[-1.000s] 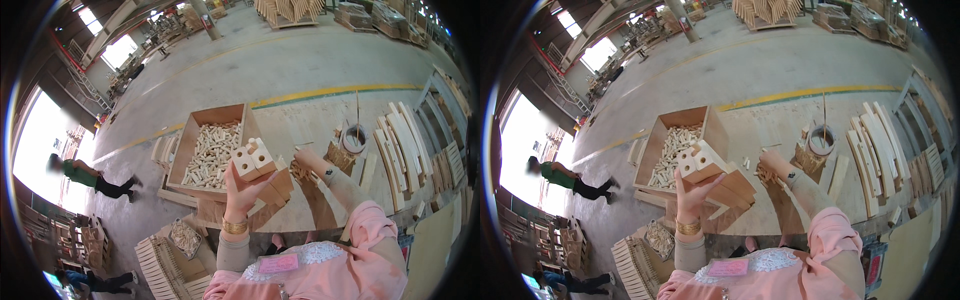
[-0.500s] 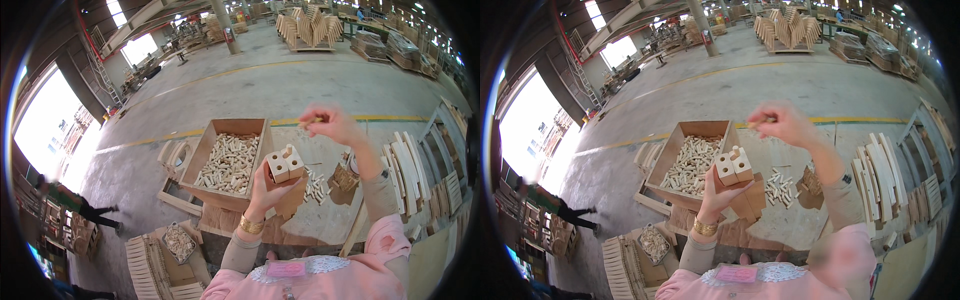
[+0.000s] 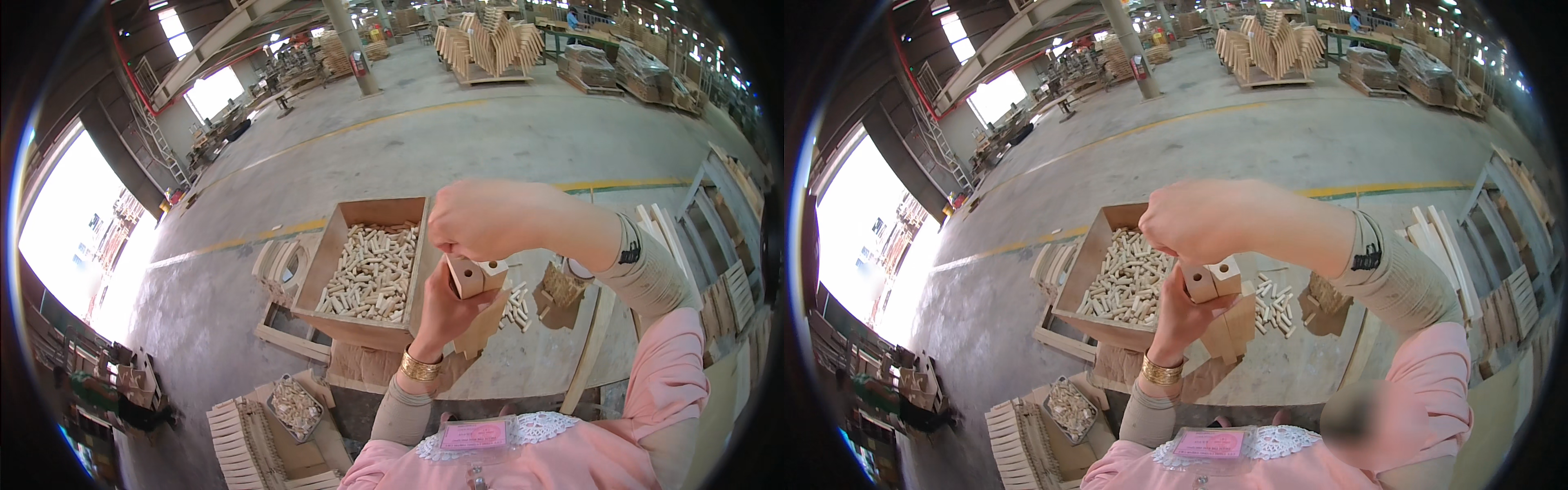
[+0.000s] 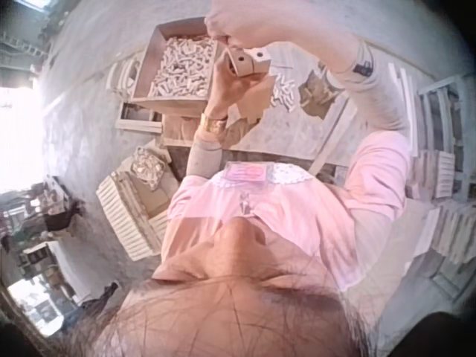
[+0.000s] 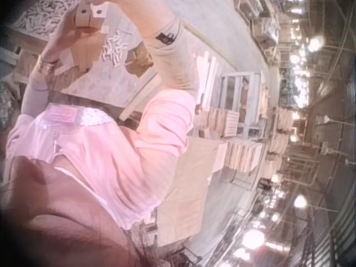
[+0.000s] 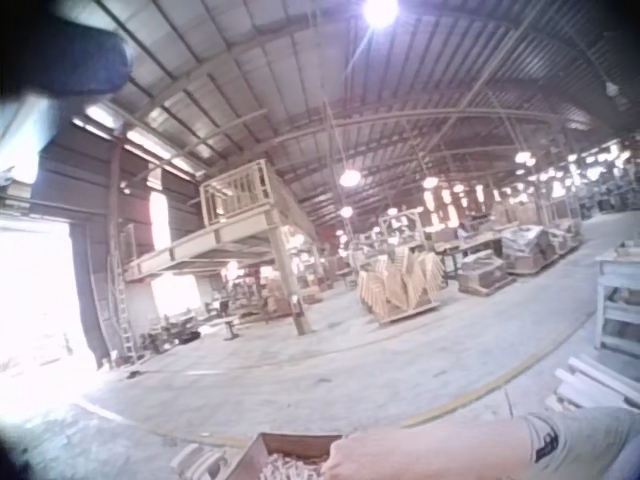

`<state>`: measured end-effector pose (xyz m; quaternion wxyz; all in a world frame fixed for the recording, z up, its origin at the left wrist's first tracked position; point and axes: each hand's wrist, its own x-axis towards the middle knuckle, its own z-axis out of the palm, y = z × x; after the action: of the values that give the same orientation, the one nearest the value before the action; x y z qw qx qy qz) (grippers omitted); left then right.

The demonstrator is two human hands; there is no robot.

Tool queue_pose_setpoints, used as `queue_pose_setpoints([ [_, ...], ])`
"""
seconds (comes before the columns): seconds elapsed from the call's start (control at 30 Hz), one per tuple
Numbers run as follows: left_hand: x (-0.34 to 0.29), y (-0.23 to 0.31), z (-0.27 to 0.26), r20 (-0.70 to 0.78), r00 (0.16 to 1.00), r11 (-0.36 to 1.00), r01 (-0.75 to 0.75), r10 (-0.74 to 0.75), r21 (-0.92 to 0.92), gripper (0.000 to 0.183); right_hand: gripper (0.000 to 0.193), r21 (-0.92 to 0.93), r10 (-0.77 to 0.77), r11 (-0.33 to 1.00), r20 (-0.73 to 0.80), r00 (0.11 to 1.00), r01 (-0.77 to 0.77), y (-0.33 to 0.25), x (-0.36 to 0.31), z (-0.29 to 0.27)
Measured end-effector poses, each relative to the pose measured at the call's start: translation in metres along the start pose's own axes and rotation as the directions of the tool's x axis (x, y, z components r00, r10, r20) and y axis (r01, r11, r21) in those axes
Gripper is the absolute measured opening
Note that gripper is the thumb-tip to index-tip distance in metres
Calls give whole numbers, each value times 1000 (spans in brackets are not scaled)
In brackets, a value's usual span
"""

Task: The person assembles small wooden components by applying glue to the holes of a block and inserting cylindrical dowels. They handle the parts one at a time, using a brush to apply adhesive and their fingers to press the dowels into place.

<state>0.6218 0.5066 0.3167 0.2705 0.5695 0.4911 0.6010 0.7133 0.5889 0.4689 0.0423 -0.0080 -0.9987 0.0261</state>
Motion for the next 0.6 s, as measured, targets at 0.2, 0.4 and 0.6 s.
queue_pose_setpoints([
  [0.2,1,2,2,13,999,999,33,-32,-37,41,10,196,54,980,-100,993,-34,6,-9,10],
  [0.4,7,-4,1,69,997,999,35,-36,21,43,17,86,-66,985,-608,791,148,16,-22,41],
  [0.6,-14,-17,-11,-71,988,942,106,-135,-319,64,27,569,855,510,-256,451,-645,4,-166,76],
])
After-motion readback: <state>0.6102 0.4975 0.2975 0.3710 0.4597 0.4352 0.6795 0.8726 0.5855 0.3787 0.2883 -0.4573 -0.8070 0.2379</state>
